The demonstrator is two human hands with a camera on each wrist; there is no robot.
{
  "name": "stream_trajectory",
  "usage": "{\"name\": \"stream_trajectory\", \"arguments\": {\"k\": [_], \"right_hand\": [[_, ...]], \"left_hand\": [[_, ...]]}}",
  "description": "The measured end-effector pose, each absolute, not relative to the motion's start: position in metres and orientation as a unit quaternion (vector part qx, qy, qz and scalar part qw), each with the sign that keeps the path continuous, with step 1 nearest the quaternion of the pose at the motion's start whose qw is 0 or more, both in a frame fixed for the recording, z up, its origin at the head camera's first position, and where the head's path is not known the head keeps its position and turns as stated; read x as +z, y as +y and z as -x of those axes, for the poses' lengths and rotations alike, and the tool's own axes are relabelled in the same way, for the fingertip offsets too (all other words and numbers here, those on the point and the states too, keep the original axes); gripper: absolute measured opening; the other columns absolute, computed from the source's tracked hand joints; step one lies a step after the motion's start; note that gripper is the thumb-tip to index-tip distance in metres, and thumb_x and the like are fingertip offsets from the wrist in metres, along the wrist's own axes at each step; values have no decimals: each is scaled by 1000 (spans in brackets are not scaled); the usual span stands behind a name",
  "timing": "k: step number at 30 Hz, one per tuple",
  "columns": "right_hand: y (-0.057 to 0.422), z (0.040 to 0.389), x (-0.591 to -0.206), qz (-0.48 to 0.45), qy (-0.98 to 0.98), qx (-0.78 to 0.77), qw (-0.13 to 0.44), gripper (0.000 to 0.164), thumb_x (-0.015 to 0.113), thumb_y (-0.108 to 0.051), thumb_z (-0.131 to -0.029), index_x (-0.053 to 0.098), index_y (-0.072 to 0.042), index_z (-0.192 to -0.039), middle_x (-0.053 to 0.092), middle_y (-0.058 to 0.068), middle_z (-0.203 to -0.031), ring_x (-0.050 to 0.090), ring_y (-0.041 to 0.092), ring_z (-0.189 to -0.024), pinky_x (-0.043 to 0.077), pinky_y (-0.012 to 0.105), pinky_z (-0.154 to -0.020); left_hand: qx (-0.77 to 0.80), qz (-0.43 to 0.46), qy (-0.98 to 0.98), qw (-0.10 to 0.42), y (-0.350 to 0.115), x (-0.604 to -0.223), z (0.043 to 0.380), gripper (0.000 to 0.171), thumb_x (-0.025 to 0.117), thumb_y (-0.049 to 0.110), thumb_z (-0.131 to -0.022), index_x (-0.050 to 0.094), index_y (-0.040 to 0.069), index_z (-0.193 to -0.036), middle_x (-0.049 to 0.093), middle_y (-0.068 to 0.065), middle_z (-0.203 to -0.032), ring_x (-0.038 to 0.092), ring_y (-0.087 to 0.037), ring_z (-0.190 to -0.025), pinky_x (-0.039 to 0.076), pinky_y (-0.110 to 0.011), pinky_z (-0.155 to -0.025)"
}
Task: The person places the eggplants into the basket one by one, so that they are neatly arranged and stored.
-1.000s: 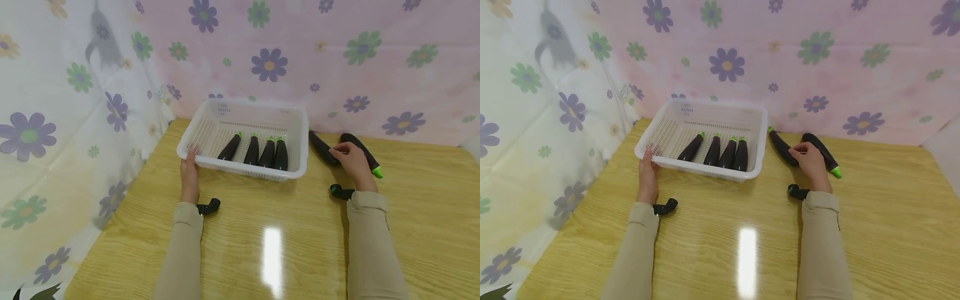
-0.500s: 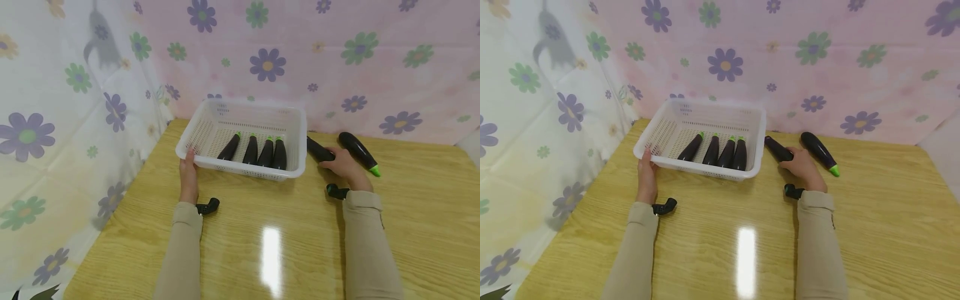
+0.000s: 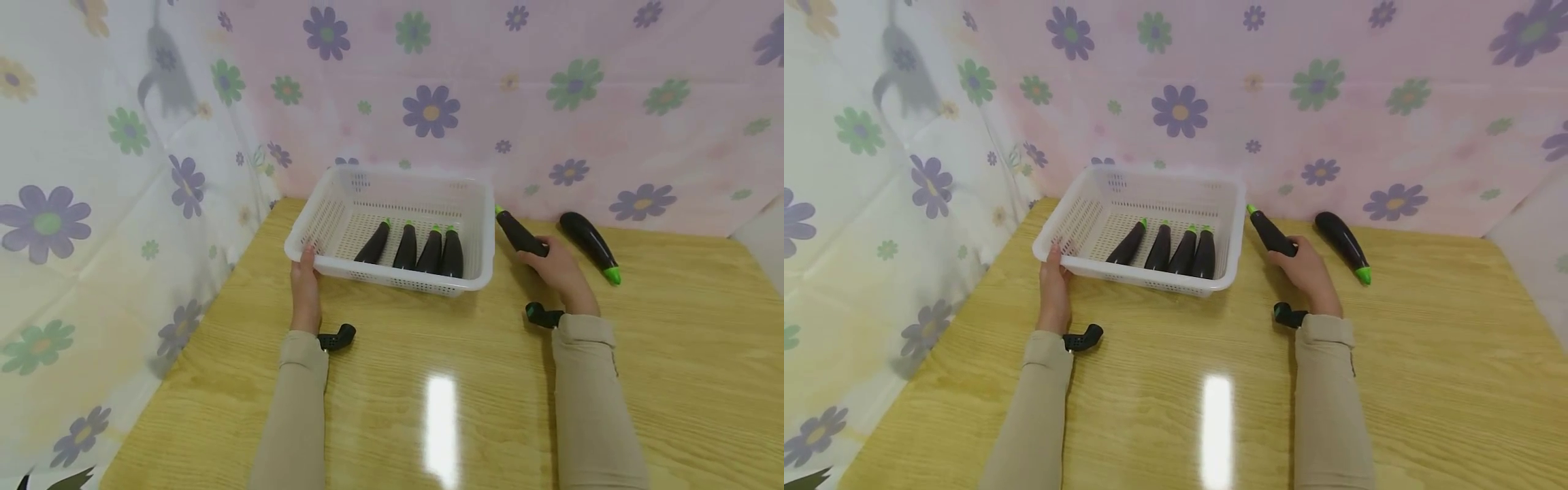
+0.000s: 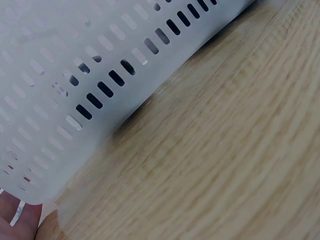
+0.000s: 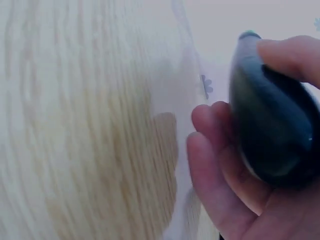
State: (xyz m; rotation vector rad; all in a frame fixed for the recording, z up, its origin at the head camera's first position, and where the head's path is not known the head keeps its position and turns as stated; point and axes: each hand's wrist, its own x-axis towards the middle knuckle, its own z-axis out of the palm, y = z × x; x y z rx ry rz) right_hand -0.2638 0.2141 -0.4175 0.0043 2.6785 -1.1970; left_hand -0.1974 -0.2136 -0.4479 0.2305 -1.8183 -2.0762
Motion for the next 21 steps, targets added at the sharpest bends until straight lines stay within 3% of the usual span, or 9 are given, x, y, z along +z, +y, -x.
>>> {"name": "stream_trajectory", "arguments": {"k": [9,15,21], "right_hand": [[208,260,-414,-11,865,-499,48,77,48,-44,-88,9,-9,-143,44,23,-118,52,33,-94,49,36,-75],[206,255,-405,-11,845,-535,20,77,52,-41,-86,12,-9,-143,34,20,-127,49,30,-98,50,30,-73],[200,253,-393,-26,813,-581,-23,75,48,-53,-84,22,-10,-140,42,12,-118,53,22,-92,49,22,-67]], "left_hand": [[-735,-73,-645,196,-216,-453,197,52,40,53,-89,33,30,-134,41,1,-132,36,-13,-122,20,-29,-103],[-741,-76,-640,189,-214,-454,193,53,41,53,-89,32,30,-135,40,2,-133,34,-13,-124,20,-29,-103],[-742,-57,-638,196,-213,-451,195,53,41,53,-89,32,29,-136,40,-2,-133,36,-16,-123,21,-31,-103]]}}
